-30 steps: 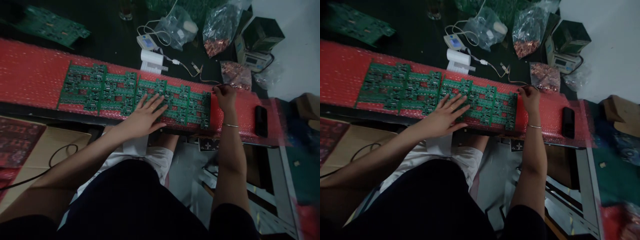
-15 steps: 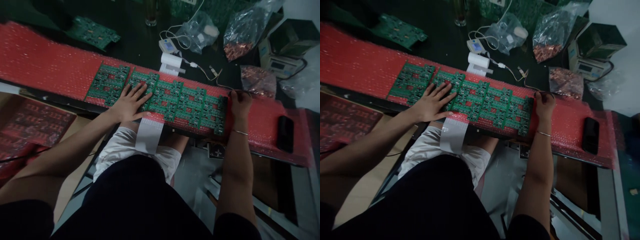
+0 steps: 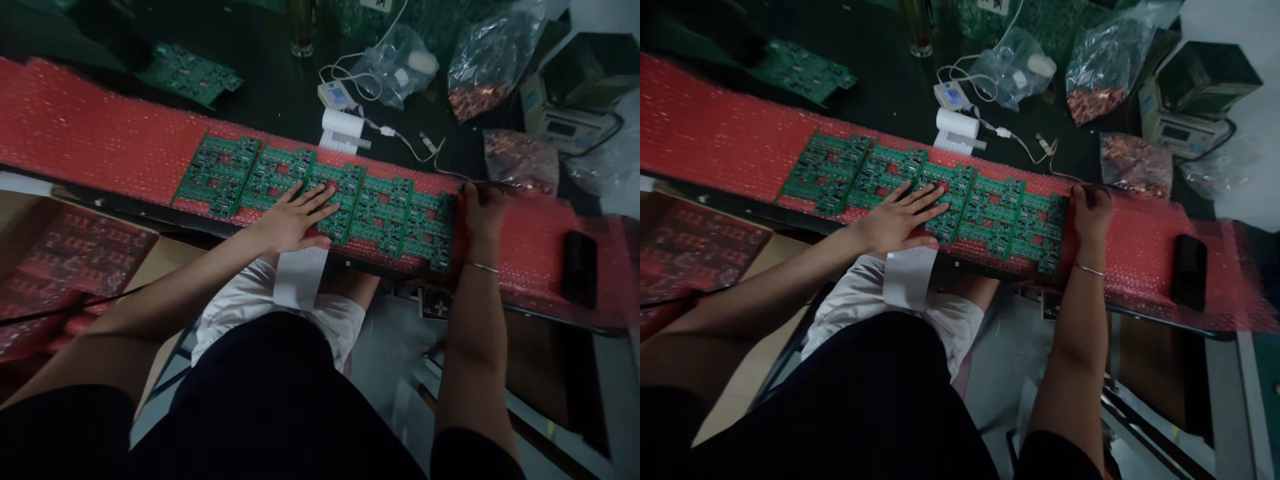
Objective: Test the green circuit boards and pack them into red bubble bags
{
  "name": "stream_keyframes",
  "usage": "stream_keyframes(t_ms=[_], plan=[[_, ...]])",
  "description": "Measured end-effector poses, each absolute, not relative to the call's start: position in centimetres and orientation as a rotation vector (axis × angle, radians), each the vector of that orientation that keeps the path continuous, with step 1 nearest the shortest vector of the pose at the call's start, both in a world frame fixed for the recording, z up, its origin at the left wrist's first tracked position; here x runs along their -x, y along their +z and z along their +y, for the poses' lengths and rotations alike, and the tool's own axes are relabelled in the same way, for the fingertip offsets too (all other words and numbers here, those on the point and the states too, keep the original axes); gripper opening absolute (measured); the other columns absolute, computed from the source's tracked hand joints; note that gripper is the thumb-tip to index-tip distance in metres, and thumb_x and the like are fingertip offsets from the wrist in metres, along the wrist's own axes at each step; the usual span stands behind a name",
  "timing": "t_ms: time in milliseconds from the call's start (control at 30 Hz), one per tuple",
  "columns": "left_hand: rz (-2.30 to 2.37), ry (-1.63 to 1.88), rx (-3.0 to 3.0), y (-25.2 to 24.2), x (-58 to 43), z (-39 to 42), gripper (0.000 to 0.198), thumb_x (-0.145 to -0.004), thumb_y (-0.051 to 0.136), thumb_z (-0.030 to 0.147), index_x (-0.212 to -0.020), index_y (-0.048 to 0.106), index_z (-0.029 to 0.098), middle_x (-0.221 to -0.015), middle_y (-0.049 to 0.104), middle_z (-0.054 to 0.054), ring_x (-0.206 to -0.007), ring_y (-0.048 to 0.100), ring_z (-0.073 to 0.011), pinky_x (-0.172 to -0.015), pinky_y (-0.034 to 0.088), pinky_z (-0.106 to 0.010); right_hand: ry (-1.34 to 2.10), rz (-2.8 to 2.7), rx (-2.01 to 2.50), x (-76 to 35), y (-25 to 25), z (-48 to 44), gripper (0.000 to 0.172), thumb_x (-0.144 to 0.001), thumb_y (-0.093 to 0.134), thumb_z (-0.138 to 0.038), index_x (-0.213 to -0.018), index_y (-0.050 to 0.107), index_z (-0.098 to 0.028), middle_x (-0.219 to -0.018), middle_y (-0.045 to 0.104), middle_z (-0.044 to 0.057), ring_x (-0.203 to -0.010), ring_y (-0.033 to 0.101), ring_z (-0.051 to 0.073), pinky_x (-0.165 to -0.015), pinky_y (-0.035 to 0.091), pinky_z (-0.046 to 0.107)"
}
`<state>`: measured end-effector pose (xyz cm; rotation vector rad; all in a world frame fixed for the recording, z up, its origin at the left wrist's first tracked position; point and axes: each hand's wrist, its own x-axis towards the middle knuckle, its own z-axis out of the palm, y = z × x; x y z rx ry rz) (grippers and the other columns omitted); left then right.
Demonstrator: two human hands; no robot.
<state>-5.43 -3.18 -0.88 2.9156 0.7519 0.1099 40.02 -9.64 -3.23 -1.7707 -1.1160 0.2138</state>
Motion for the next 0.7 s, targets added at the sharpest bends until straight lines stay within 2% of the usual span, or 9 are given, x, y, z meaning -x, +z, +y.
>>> stream_keyframes(t_ms=[100, 200, 367, 500, 700], plan=[[0.736, 0.120, -2.928, -0.1, 4.7, -3.6, 0.078, -0.102, 0.050, 0.063, -0.165, 0.032, 0.020, -0.175, 0.016, -0.014, -0.164, 0.016, -0.0336, -0.132, 0.006, -0.061, 0.161, -1.085, 1.724, -39.8, -3.1, -9.6, 0.013, -0.089, 0.068, -0.030, -0.083, 0.071, -0.018, -0.084, 0.074, 0.006, -0.079, 0.067, 0.020, -0.083, 0.054, 0.036], [0.635, 0.198, -2.928, 0.2, 2.2, -4.8, 0.082, -0.101, 0.052, 0.063, -0.166, 0.031, 0.018, -0.175, 0.016, -0.015, -0.164, 0.015, -0.0338, -0.133, 0.007, -0.058, 0.180, -1.080, 1.726, -39.6, -3.1, -9.7, 0.015, -0.090, 0.067, -0.031, -0.083, 0.071, -0.018, -0.085, 0.075, 0.007, -0.079, 0.067, 0.018, -0.082, 0.055, 0.034], [0.597, 0.144, -2.934, -0.7, -1.4, -6.5, 0.074, -0.103, 0.054, 0.052, -0.165, 0.033, 0.018, -0.174, 0.021, -0.015, -0.163, 0.019, -0.0313, -0.134, 0.010, -0.054, 0.136, -1.127, 1.755, -39.5, -2.9, -9.8, 0.026, -0.089, 0.065, -0.047, -0.082, 0.069, -0.022, -0.083, 0.074, 0.003, -0.079, 0.070, 0.021, -0.086, 0.059, 0.042], [0.636, 0.188, -2.910, -1.2, -1.5, -6.7, 0.069, -0.104, 0.055, 0.044, -0.165, 0.034, 0.020, -0.173, 0.023, -0.015, -0.163, 0.021, -0.0319, -0.133, 0.011, -0.057, 0.062, -1.254, 1.804, -39.0, -2.5, -9.8, 0.031, -0.092, 0.064, -0.054, -0.082, 0.068, -0.025, -0.082, 0.071, 0.005, -0.084, 0.069, 0.024, -0.091, 0.058, 0.046], [0.697, 0.403, -2.789, -0.4, 1.1, -6.9, 0.074, -0.101, 0.058, 0.049, -0.165, 0.031, 0.023, -0.175, 0.019, -0.016, -0.163, 0.017, -0.0369, -0.131, 0.014, -0.064, 0.015, -1.381, 1.870, -38.7, -2.6, -9.7, 0.021, -0.095, 0.061, -0.043, -0.085, 0.067, -0.025, -0.087, 0.070, 0.005, -0.086, 0.067, 0.023, -0.087, 0.058, 0.042]])
